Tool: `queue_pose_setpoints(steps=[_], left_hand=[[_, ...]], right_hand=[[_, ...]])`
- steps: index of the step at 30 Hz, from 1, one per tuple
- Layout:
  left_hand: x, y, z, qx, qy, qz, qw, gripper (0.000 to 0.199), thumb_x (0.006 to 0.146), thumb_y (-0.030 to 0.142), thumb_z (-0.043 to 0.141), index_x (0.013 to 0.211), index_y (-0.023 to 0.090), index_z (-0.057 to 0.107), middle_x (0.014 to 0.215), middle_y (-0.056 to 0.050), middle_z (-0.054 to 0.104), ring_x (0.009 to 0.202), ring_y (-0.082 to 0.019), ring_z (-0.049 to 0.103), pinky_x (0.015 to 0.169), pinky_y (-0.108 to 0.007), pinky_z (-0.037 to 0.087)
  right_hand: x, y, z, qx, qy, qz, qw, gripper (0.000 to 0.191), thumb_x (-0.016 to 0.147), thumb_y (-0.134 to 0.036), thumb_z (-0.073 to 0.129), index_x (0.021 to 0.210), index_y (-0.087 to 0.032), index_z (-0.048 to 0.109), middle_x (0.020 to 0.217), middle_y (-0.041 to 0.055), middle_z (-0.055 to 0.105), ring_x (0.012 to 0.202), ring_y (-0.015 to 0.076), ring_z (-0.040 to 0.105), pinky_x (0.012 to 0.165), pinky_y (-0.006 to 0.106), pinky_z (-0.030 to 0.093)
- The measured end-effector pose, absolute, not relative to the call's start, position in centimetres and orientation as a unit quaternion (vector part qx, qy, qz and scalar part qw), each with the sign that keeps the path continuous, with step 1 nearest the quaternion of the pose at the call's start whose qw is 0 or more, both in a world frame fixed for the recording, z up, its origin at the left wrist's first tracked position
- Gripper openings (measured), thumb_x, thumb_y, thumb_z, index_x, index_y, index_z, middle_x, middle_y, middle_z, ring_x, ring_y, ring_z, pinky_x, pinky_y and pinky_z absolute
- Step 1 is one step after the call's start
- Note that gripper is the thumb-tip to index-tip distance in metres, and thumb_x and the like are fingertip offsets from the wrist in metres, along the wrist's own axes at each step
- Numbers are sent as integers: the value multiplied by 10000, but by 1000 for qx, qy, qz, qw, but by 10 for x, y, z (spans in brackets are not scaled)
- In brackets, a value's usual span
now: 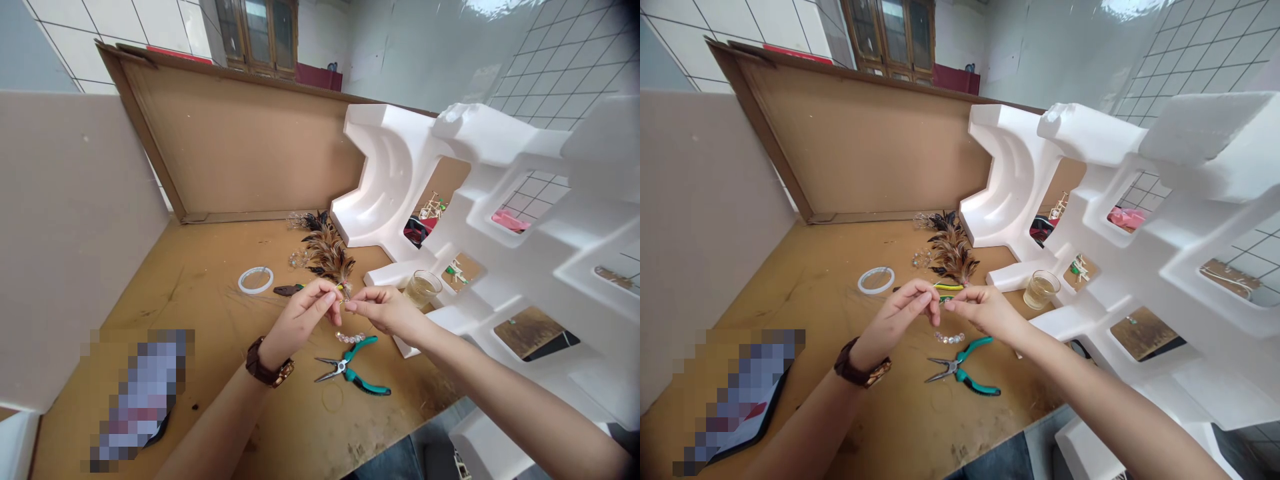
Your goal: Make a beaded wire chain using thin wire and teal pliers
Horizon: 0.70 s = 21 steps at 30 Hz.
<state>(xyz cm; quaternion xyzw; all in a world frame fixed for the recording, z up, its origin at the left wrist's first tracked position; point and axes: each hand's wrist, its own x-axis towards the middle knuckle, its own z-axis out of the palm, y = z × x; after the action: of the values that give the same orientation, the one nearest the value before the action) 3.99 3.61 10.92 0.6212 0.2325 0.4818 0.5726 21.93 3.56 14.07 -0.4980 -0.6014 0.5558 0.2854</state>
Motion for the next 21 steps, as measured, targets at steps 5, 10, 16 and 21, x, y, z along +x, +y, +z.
queue_pose_setpoints(steps=[5, 10, 16, 21], left_hand=[[40, 37, 108, 584, 219, 475, 621, 153, 870, 293, 451, 845, 166, 534, 653, 17, 524, 576, -107, 531, 598, -256, 421], [41, 37, 108, 566, 222, 482, 631, 155, 855, 287, 475, 823, 160, 560, 647, 23, 501, 506, -77, 467, 533, -223, 374], [42, 36, 106, 617, 294, 486, 544, 167, 863, 293, 458, 832, 162, 558, 579, 39, 472, 509, -85, 455, 546, -223, 376], [43, 35, 106, 644, 325, 475, 503, 179, 858, 302, 456, 821, 160, 559, 535, 44, 461, 502, -91, 449, 542, -223, 371]], right_hand=[[226, 34, 142, -450, -574, 625, 278, 259, 737, -420, 610, 794, -168, 595, 357, -120, 333, 307, 26, 216, 333, 177, 152], [228, 33, 142, -439, -576, 630, 280, 216, 760, -352, 585, 850, -157, 605, 444, -85, 456, 338, 33, 369, 364, 172, 248], [229, 34, 142, -433, -566, 636, 295, 198, 747, -321, 588, 827, -140, 601, 589, -29, 569, 435, 57, 499, 450, 195, 388], [230, 33, 141, -436, -540, 646, 318, 234, 767, -300, 562, 957, -172, 516, 642, -13, 619, 446, 89, 556, 467, 222, 430]])
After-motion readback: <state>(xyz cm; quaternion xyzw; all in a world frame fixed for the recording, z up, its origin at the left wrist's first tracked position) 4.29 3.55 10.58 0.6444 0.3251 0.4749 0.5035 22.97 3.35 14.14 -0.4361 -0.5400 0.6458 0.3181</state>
